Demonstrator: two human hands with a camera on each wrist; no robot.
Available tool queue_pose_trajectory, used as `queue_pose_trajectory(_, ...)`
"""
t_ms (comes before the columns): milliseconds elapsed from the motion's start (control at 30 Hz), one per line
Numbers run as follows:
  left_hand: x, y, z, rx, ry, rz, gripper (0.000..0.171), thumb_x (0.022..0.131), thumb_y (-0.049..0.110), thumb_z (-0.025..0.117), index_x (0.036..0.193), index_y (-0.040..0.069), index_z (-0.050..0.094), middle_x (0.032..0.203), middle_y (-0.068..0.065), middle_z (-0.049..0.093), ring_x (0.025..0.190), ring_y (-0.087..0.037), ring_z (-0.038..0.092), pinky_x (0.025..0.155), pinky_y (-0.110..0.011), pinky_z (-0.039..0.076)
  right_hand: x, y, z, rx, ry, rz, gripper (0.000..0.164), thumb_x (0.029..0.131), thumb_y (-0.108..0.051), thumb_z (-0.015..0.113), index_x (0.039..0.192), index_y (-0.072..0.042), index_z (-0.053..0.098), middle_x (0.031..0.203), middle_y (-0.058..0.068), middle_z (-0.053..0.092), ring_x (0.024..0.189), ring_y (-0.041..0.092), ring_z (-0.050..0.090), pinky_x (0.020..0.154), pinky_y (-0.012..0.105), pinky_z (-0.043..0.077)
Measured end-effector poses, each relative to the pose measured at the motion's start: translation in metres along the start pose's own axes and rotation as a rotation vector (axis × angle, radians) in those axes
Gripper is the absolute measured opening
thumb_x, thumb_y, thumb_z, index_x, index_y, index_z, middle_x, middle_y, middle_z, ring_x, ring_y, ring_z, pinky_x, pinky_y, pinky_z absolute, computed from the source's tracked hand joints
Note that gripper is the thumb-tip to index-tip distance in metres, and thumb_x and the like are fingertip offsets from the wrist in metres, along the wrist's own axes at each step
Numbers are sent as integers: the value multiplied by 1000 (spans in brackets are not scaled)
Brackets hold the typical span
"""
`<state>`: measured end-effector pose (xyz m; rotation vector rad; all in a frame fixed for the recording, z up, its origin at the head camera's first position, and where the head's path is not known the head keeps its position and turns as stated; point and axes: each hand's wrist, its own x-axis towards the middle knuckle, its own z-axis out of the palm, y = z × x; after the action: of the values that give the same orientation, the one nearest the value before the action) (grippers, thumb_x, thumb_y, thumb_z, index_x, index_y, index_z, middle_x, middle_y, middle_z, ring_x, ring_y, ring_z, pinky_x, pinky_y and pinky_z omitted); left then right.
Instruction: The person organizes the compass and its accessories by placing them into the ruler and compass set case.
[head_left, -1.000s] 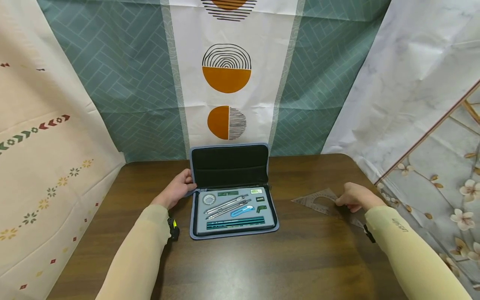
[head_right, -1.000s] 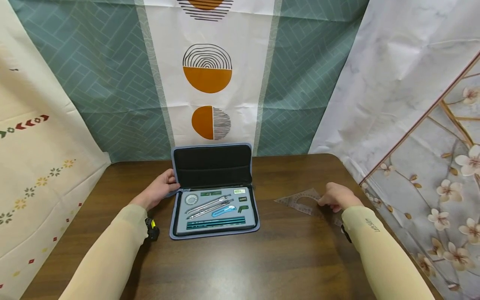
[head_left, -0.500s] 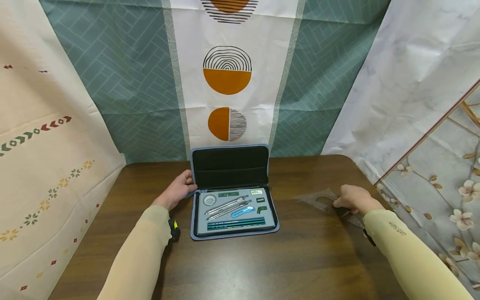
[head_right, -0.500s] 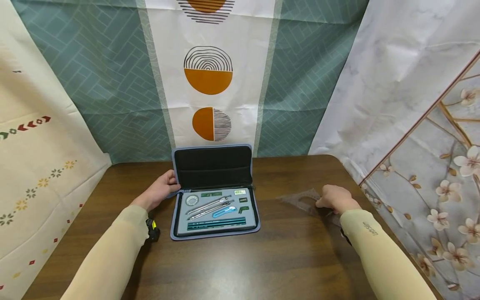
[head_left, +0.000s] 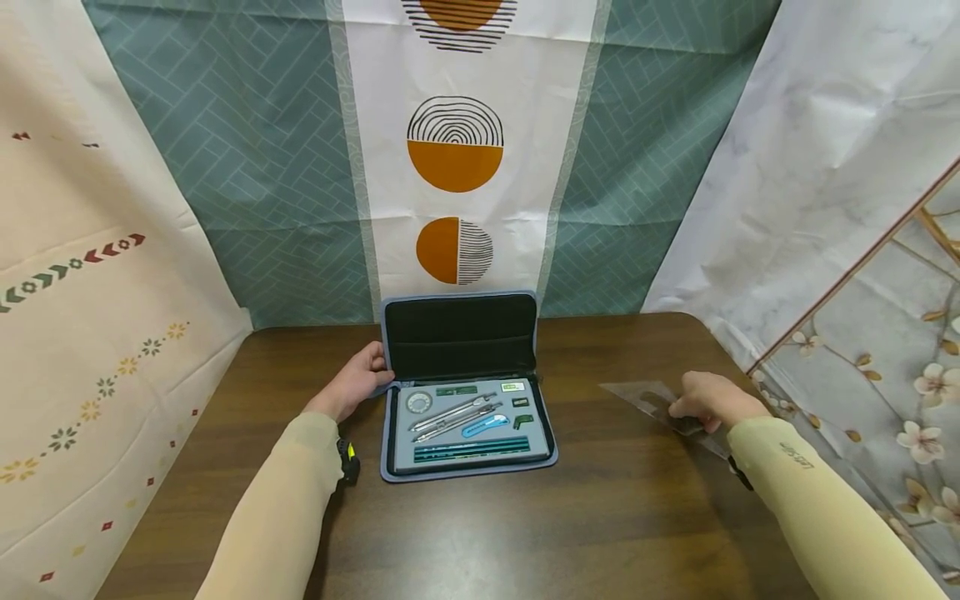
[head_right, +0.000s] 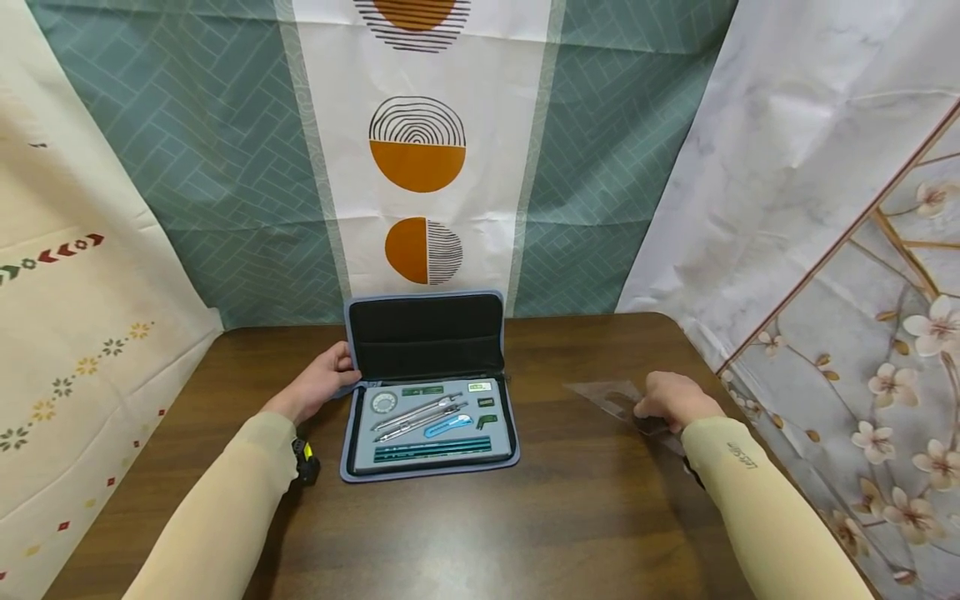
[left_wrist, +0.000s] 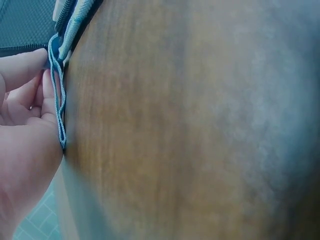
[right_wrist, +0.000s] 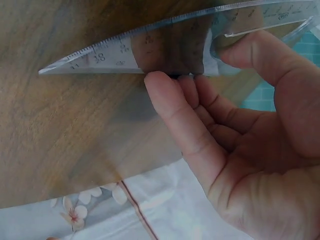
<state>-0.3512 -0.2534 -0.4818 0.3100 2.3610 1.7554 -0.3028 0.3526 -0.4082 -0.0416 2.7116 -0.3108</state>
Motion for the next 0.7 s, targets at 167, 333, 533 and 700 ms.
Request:
queue_pose_trajectory(167, 0, 0, 0, 5, 0, -5, 32, 112, -5, 52, 143, -1, 47, 142, -28, 67, 125, -35, 62, 111, -48, 45, 2, 3, -2, 16, 13, 13, 32, 100, -18, 71, 77, -7, 52, 70, 7, 52, 63, 27, 73, 64, 40, 64)
queue_pose_trajectory(333, 0, 1, 0, -3, 1, -9, 32, 112, -5, 52, 144, -1, 47, 143, -27, 67, 126, -35, 62, 113, -50, 44, -1, 3, -4, -8, 27, 19, 30, 100, -20, 71, 80, -6, 53, 71, 7, 53, 64, 26, 73, 64, 39, 62)
queue_pose_trajectory(533, 0, 1, 1, -5, -1, -4, 34, 112, -5, 51, 145, -1, 47, 144, -28, 66, 128, -37, 62, 114, -53, 44, -3, 9, -1, -59, 79, 5, 40, 98, -26, 72, 69, -13, 48, 59, -1, 47, 58, 24, 73, 61, 38, 55)
queue_pose_trajectory(700, 1, 0, 0, 1, 2, -19, 33, 112, -4, 52, 145, 0, 47, 143, -26, 67, 125, -34, 63, 113, -50, 45, -3, 15, 3, -50, 101, -35, 36, 99, -26, 71, 69, -17, 51, 58, -2, 53, 55, 19, 63, 60, 38, 49)
